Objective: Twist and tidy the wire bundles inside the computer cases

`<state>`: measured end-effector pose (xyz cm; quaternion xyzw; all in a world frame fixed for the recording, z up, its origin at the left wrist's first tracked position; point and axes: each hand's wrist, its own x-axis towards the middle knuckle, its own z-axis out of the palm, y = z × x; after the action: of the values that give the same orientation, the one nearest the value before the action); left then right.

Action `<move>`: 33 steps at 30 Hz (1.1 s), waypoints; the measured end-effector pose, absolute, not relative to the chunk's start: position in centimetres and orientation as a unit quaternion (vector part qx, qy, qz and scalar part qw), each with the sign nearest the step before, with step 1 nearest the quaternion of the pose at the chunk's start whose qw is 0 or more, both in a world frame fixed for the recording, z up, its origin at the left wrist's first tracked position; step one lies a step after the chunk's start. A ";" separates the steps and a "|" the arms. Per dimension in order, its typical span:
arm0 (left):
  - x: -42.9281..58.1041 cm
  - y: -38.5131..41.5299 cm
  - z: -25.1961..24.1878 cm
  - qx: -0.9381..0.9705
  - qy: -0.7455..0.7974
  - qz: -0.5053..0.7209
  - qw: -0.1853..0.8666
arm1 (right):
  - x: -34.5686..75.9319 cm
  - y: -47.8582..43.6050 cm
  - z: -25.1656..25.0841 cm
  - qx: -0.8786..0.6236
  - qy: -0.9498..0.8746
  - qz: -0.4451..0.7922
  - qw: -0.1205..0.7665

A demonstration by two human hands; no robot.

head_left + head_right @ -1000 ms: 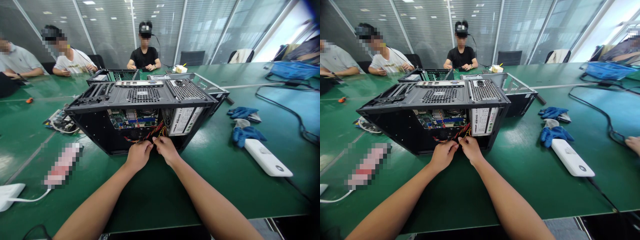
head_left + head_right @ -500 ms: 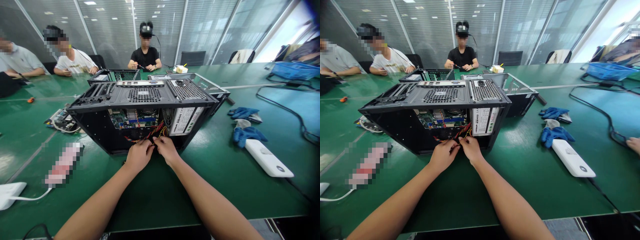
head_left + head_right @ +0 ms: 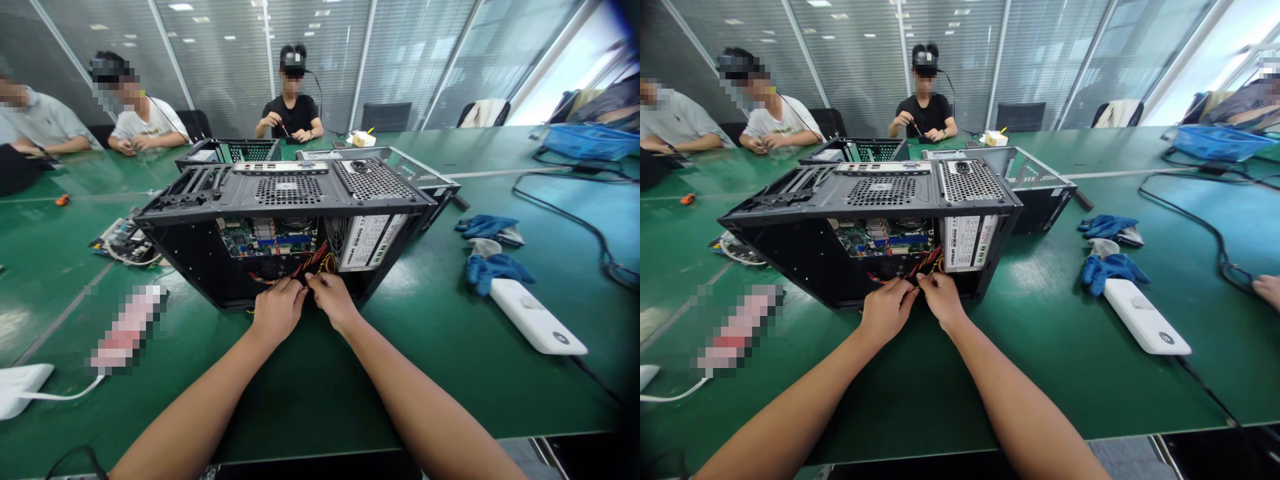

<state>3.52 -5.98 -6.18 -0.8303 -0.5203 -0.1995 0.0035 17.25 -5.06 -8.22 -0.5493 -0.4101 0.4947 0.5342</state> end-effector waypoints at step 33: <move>3.6 -5.7 -6.7 -0.841 -0.491 -0.208 0.085 | 17.2 -4.9 -8.6 -0.542 -0.402 0.504 0.539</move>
<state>3.61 -5.71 -6.67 -0.8413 -0.4914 -0.2084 0.0851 17.16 -4.94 -8.60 -0.5422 -0.4018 0.5044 0.5387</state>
